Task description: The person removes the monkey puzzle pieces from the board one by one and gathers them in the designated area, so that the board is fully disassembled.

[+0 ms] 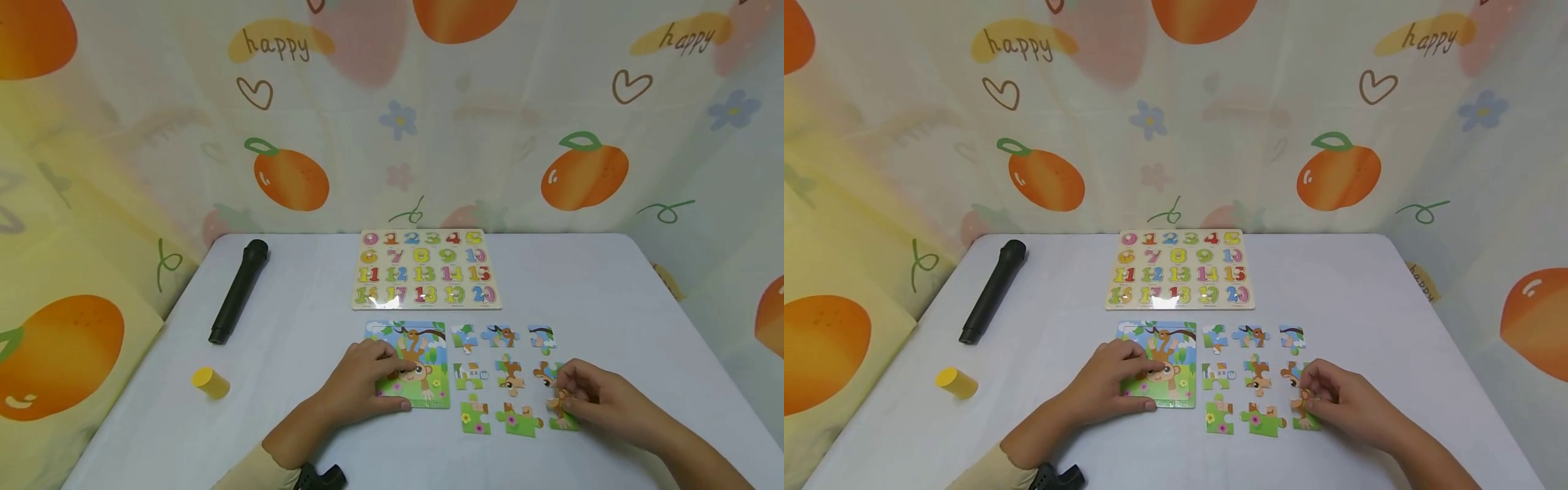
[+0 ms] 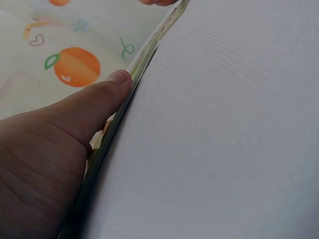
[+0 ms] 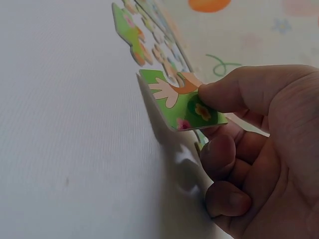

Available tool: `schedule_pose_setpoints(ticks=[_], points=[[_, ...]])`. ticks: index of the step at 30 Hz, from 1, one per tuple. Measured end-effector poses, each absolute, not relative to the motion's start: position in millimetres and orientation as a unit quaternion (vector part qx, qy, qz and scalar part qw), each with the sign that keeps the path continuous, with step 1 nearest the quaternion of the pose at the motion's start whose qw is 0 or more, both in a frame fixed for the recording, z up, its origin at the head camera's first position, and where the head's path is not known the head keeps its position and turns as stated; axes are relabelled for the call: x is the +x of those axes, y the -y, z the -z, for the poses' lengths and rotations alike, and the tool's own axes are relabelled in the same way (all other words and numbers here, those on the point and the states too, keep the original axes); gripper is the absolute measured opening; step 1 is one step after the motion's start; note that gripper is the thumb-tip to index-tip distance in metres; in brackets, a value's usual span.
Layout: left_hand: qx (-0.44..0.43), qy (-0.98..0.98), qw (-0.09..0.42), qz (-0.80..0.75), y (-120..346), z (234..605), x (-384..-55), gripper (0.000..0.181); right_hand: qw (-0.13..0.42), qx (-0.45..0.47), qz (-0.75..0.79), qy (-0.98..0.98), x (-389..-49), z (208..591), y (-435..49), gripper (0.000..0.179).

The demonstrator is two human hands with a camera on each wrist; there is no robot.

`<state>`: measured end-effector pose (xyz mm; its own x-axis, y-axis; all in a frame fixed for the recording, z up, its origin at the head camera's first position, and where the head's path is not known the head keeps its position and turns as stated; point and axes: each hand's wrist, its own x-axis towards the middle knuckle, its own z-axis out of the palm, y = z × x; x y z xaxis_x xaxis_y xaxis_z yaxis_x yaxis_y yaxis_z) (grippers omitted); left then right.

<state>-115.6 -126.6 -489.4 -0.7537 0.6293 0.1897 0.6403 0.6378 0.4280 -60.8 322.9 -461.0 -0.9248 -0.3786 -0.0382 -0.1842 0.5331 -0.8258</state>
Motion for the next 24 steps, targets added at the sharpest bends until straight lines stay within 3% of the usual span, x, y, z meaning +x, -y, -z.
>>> schedule_pose_setpoints(ticks=[17, 24], points=[[-0.341, 0.909, -0.001, 0.240, 126, 494, -117, 0.062, 0.052, -0.116, 0.357, -0.925, -54, 471, -319, 0.022], [-0.342, 0.909, -0.004, 0.237, 124, 492, -117, 0.061, -0.017, -0.160, 0.306, -0.938, -50, 478, -322, 0.031]])
